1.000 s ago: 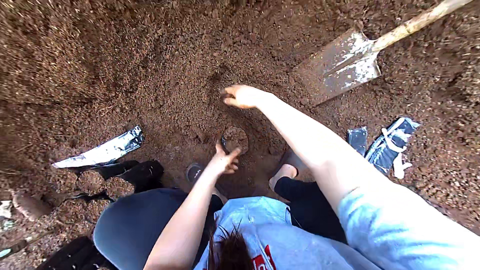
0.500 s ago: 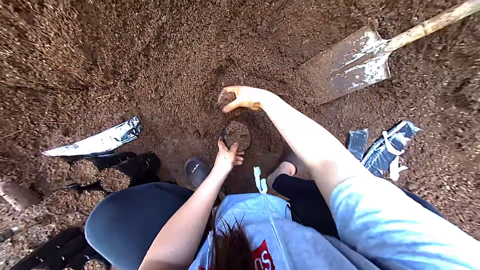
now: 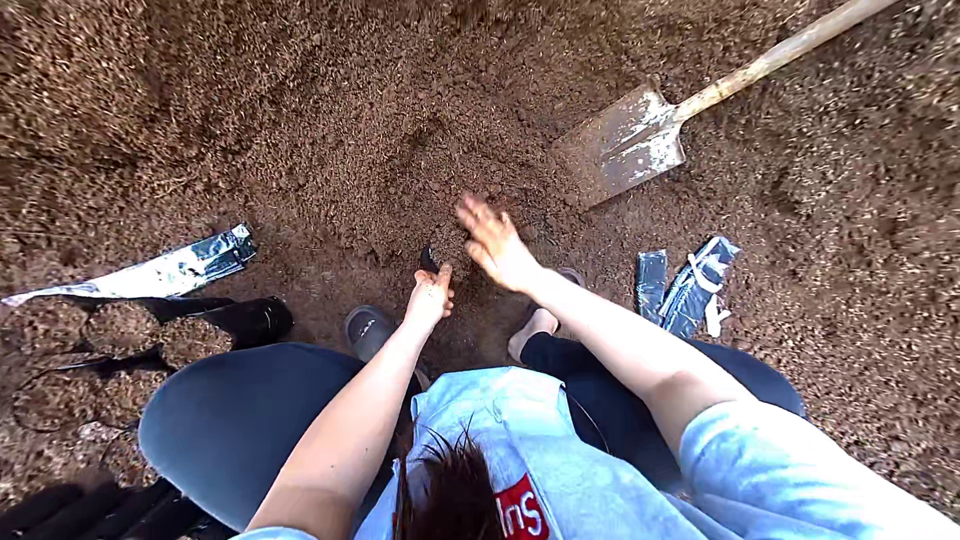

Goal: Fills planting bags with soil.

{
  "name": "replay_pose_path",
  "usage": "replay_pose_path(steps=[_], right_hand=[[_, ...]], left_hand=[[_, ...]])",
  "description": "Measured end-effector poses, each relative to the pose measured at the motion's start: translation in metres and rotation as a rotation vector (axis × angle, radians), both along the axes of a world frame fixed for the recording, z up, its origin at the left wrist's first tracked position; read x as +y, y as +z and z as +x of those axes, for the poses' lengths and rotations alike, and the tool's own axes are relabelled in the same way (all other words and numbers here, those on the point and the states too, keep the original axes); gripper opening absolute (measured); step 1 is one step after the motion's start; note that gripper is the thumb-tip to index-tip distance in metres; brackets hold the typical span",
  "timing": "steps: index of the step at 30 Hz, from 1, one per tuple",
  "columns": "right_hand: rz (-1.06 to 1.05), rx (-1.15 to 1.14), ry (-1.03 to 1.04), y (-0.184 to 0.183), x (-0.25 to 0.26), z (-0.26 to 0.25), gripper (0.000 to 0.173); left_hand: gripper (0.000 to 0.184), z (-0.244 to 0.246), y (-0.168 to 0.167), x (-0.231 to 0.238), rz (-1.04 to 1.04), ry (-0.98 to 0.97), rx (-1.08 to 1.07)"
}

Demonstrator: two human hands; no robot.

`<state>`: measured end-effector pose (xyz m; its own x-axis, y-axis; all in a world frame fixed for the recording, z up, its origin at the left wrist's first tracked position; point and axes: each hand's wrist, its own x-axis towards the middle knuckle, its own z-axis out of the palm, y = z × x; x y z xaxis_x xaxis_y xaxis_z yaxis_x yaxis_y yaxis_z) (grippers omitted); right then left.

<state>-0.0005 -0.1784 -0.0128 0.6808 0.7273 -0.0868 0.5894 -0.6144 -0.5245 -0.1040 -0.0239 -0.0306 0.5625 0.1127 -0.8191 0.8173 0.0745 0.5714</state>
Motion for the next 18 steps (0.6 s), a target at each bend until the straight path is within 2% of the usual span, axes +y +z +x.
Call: replay_pose_path(steps=[2,5,8,11,14,18], right_hand=[[-0.109,-0.054,0.138,-0.015,-0.006,-0.021,0.06],[-0.178,-0.052,0.191,-0.033,-0.008,-0.033,0.06],[-0.198,0.032,0.207,-0.009,-0.003,-0.02,0.057],[-0.201,-0.13,0.216,0.011,-0.008,-0.017,0.051],[-0.443,0.038,0.203,0.014,-0.002,-0.031,0.055],[-0.579,0.142,0.153,0.02,0.015,-0.038,0.052]], left_hand=[[0.058,0.0,-0.007,0.001,0.089,-0.16,-0.068],[0.045,0.004,-0.012,-0.001,0.232,-0.276,-0.151],[0.043,0.006,-0.014,0.0,0.291,-0.246,-0.152],[0.044,0.008,-0.014,0.001,0.289,-0.199,-0.151],[0.045,0.006,-0.012,-0.006,0.324,-0.214,-0.151],[0.048,0.0,-0.011,-0.008,0.356,-0.208,-0.173]])
